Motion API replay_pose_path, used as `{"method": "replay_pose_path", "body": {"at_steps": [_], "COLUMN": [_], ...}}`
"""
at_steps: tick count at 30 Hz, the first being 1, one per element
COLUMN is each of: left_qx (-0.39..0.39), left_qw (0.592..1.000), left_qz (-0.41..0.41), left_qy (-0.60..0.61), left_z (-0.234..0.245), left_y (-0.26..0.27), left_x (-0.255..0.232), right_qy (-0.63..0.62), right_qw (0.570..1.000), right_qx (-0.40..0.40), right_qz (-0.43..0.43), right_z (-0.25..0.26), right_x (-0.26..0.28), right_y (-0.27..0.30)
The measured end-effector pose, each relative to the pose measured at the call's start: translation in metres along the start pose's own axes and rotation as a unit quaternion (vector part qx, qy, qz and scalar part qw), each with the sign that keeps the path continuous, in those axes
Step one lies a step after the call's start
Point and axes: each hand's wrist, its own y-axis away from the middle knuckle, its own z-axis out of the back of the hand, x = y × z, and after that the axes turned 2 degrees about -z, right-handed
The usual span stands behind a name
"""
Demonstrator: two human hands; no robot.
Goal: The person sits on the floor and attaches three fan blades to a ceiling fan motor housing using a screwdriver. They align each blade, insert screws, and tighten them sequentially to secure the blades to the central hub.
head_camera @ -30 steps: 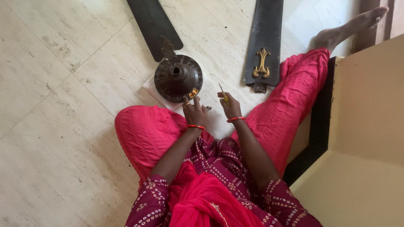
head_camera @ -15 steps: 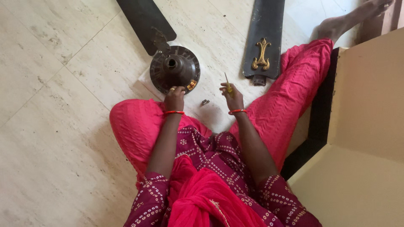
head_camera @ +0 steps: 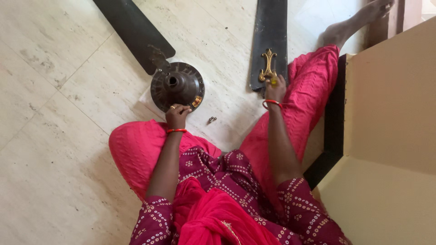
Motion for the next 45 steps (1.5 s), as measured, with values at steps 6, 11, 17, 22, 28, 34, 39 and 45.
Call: {"method": "replay_pose_path", "body": {"at_steps": [6,11,17,22,28,34,39,45], "left_qx": [-0.02,-0.037,-0.018,-0.017,-0.005,0.118,0.141,0.07], "left_qw": [1.0,0.998,1.0,0.999,0.995,0.953,0.951,0.967], "left_qz": [0.005,-0.04,0.023,-0.002,-0.006,-0.26,-0.276,-0.242], "left_qy": [0.006,-0.003,0.0,-0.043,-0.096,-0.098,-0.01,-0.045], "left_z": [-0.013,-0.018,-0.018,-0.022,-0.027,-0.03,-0.046,-0.039], "left_y": [-0.002,0.002,0.0,0.004,0.008,0.049,0.108,0.126], "left_x": [-0.011,-0.018,-0.023,-0.018,-0.029,-0.118,-0.19,-0.188], "right_qy": [0.137,0.227,0.168,-0.06,-0.261,-0.407,-0.361,-0.214], "right_qw": [0.969,0.944,0.966,0.977,0.957,0.91,0.931,0.973], "right_qx": [0.032,0.093,0.074,0.101,0.121,0.074,0.055,0.078], "right_qz": [-0.205,-0.221,-0.183,-0.178,-0.041,0.006,-0.018,-0.025], "right_z": [0.024,0.03,0.037,0.03,0.018,0.051,0.079,0.098], "right_x": [-0.021,-0.011,-0.005,0.004,0.028,0.057,0.096,0.15], "right_y": [-0.038,-0.05,-0.048,-0.03,0.023,0.065,0.129,0.172]}}
